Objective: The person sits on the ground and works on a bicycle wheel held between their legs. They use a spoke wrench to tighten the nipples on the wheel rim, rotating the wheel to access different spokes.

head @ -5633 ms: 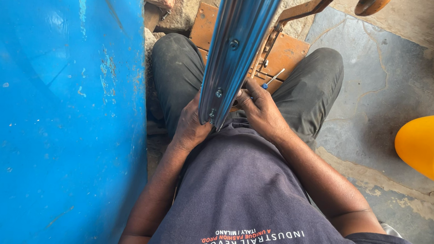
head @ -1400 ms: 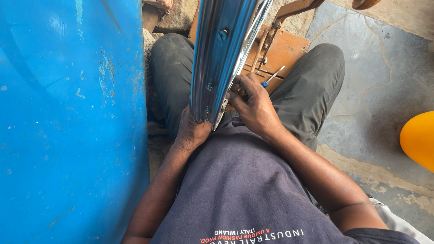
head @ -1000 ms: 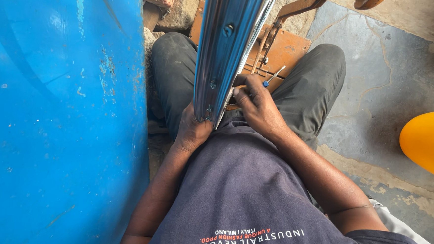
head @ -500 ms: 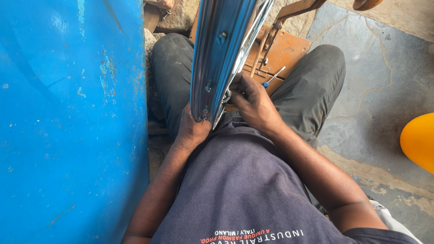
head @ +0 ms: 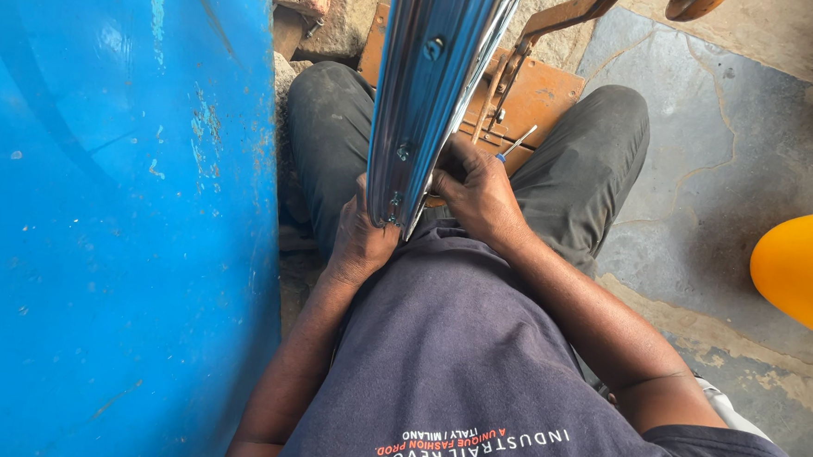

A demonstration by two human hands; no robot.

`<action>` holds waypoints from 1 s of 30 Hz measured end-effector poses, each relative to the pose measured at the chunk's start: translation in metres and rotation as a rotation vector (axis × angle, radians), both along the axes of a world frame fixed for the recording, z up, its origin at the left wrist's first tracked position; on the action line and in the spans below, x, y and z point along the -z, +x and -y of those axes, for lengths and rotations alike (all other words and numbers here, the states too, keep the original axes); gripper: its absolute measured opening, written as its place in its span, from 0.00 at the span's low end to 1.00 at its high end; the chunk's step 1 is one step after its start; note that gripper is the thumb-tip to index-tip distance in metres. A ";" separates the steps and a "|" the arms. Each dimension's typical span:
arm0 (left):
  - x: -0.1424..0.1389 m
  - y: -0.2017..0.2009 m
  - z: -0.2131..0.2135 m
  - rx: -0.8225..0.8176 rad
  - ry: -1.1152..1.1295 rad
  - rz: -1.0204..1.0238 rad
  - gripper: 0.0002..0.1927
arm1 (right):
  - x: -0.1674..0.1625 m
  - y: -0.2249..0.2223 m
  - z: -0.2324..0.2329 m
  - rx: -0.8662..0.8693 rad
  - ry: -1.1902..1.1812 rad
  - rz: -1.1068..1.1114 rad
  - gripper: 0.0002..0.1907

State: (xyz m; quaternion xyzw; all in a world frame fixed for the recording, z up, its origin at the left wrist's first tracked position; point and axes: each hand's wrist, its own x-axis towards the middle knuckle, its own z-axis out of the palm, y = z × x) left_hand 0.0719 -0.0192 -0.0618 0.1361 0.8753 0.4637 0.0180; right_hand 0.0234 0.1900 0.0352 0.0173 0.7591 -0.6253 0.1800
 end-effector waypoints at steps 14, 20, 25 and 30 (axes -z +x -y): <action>-0.004 0.000 0.000 0.074 -0.037 -0.354 0.59 | -0.008 0.007 -0.008 -0.178 0.078 -0.212 0.11; -0.001 0.001 0.001 0.059 -0.016 -0.211 0.61 | -0.008 0.000 0.002 -0.053 0.063 -0.157 0.10; 0.000 0.002 0.001 0.039 0.030 -0.161 0.43 | -0.018 0.008 -0.001 -0.065 0.150 -0.134 0.11; 0.001 -0.001 -0.003 -0.009 -0.033 -0.076 0.09 | -0.020 -0.003 -0.007 -0.223 -0.111 -0.185 0.16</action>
